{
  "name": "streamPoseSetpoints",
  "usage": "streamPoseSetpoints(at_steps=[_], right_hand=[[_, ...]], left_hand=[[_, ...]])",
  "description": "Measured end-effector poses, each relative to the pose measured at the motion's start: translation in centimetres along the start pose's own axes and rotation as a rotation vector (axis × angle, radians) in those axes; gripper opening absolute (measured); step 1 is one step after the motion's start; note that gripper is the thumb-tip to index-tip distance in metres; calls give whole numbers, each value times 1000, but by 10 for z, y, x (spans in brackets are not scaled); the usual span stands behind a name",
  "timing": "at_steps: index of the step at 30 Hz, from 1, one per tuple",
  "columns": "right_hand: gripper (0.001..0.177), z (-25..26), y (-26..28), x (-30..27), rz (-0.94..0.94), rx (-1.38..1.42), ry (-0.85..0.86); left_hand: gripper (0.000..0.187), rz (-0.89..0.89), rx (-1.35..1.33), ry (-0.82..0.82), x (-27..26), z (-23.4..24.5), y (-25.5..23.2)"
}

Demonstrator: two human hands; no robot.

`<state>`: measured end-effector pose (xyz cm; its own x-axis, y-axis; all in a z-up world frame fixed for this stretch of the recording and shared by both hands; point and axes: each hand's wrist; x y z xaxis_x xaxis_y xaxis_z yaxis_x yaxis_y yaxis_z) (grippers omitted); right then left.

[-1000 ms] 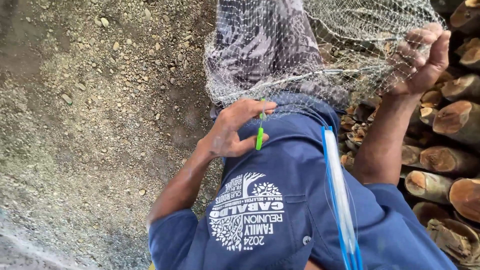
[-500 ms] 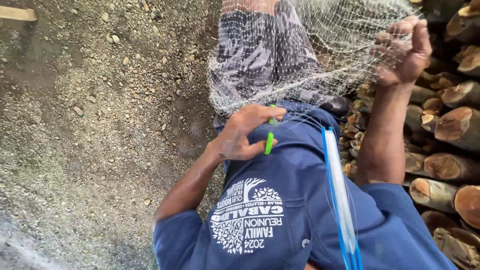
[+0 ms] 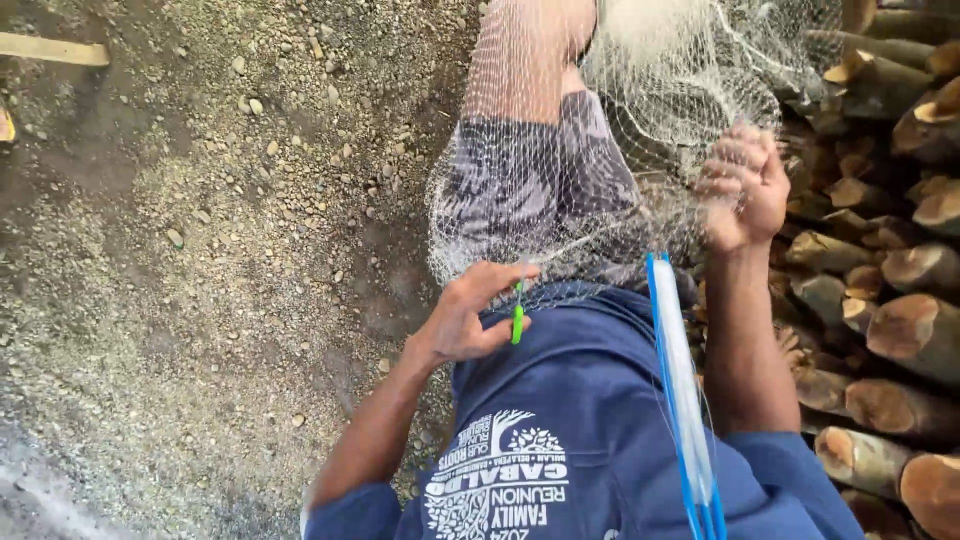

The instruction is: Repairing a fishing net by cutting away damaged sections and weaving new mesh using a netting needle.

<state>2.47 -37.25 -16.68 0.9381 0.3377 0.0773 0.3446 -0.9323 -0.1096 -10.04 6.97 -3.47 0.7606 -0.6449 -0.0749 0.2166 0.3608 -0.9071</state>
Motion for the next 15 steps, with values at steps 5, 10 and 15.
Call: streamPoseSetpoints(at_steps=[5, 10, 15], right_hand=[[45, -13, -9, 10, -35, 100, 63], [79, -27, -11, 22, -57, -30, 71], [50, -26, -25, 44, -156, -354, 40]], left_hand=[[65, 17, 10, 18, 8, 5, 14], [64, -50, 16, -3, 17, 9, 30], [72, -12, -142, -127, 18, 6, 50]])
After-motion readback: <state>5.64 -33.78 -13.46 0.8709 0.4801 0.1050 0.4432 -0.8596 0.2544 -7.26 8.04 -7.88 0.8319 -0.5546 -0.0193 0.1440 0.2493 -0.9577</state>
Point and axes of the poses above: each hand's wrist, its own x-axis towards the middle knuckle, its own z-axis out of the back of the hand, y = z × x, and after that the axes turned 8 degrees about y, right-handed
